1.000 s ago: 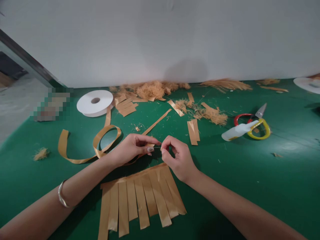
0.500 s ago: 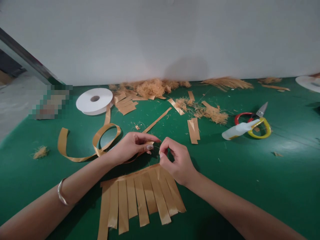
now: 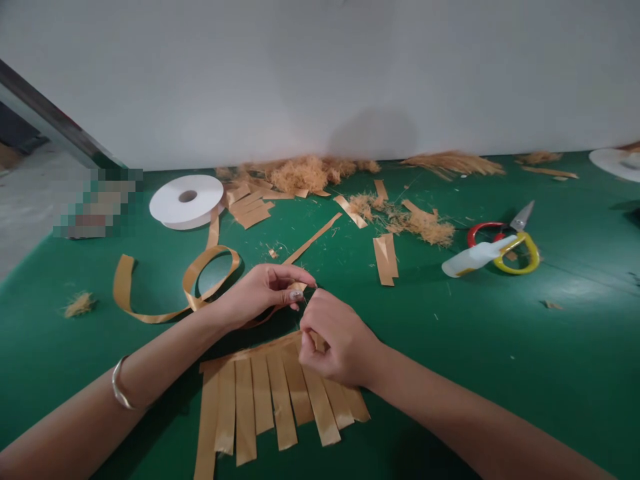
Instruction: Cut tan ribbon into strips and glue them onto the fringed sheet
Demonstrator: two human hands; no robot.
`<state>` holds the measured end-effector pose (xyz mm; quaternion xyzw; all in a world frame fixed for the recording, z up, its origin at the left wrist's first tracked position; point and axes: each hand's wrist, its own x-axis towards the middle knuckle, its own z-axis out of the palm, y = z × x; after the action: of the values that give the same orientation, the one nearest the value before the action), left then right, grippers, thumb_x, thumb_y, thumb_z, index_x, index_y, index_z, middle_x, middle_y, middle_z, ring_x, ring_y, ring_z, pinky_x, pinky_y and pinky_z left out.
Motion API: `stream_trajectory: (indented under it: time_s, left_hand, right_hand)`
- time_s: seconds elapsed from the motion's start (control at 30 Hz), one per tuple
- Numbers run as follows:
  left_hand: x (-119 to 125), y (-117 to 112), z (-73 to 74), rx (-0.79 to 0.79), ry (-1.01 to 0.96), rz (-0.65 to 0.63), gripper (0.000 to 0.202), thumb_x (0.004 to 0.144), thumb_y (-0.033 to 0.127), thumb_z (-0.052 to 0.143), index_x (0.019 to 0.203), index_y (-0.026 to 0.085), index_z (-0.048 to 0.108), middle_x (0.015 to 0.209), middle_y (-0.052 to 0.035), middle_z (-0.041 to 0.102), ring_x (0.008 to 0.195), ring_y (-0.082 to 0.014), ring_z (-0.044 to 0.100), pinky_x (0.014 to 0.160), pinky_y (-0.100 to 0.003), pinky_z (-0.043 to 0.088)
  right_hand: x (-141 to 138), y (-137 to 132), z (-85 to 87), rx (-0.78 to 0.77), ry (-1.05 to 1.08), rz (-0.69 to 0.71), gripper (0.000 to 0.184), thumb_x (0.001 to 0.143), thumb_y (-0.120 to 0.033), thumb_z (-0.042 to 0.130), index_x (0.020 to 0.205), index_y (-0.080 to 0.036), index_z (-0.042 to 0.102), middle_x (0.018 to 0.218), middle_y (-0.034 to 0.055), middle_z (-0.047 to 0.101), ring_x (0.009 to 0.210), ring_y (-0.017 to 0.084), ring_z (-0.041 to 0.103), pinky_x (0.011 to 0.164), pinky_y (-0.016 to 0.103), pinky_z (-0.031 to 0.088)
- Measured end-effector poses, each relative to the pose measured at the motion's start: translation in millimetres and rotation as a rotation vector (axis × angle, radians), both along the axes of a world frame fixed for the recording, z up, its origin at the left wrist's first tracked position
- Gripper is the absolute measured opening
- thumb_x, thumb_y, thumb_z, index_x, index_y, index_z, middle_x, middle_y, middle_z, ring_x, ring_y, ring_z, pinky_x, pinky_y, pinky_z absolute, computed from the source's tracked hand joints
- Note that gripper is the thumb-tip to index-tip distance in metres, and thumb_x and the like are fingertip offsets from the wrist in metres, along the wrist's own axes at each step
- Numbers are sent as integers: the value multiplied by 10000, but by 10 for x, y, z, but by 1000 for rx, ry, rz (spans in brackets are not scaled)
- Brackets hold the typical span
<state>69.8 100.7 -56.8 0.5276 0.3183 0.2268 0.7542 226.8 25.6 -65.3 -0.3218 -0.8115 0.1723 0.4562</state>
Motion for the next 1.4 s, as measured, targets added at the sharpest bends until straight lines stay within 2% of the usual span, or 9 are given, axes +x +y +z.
stream_trajectory:
  time_s: [0.23,0.4,0.6,0.8,0.9,1.03,1.2,1.33,1.4]
  left_hand:
    - [7,-2,7,50,23,-22,197,701,191,691,887,128,671,686,2,585,602,-71,527,595,-203,481]
    - [-25,21,-25,119,42,-72,207,732,205,666,926,131,664,766,-17,609,603,-75,553,600,-217,493]
    - [-15,16,-13,129,46,-31,192,730,185,665,915,132,663,755,-6,597,597,-69,541,613,-216,498]
    - [-6,6,8,144,68,-7,180,737,156,649,914,128,666,811,-15,616,575,-57,554,600,-206,483]
    - [-12,8,11,110,31,-9,212,720,181,681,926,136,671,765,-9,637,633,-82,587,671,-226,482]
    - [7,3,32,82,45,79,184,704,224,709,868,143,701,821,-31,688,771,-113,608,776,-237,452]
    - [67,-25,33,50,129,152,111,700,218,707,788,150,716,692,-9,680,635,-85,574,638,-200,432]
    - [95,-38,32,44,192,171,119,703,224,698,792,148,713,527,29,596,424,-39,420,432,-177,308]
    - [97,-38,31,48,189,192,136,697,229,700,803,146,712,550,17,611,438,-48,439,424,-179,298]
  right_hand:
    - [11,0,4,-1,25,19,218,677,-2,440,732,-202,373,651,-3,391,628,131,359,571,301,350]
    - [75,31,13,-153,144,15,192,684,-25,464,699,-203,392,635,-13,396,607,126,365,563,297,343]
    - [143,41,-26,-334,225,6,157,713,-57,457,689,-204,409,645,-16,411,613,127,393,567,290,341]
    - [96,2,0,-243,108,42,193,669,-32,473,684,-204,388,625,-20,394,606,126,375,571,290,347]
    - [86,8,1,-200,88,32,195,662,-29,467,689,-205,389,623,-20,391,607,127,374,569,288,350]
    - [77,19,-11,-170,101,10,185,671,-39,459,689,-209,387,621,-22,385,602,125,368,559,286,352]
    - [41,9,-5,-117,68,33,199,661,-33,451,700,-212,373,620,-18,373,604,131,357,553,294,352]
    - [8,-6,11,-46,13,23,210,659,-23,435,714,-213,364,631,-9,376,604,135,350,548,295,353]
    - [-5,-10,10,18,-28,34,220,660,-17,429,720,-214,353,631,-7,370,600,136,339,540,293,348]
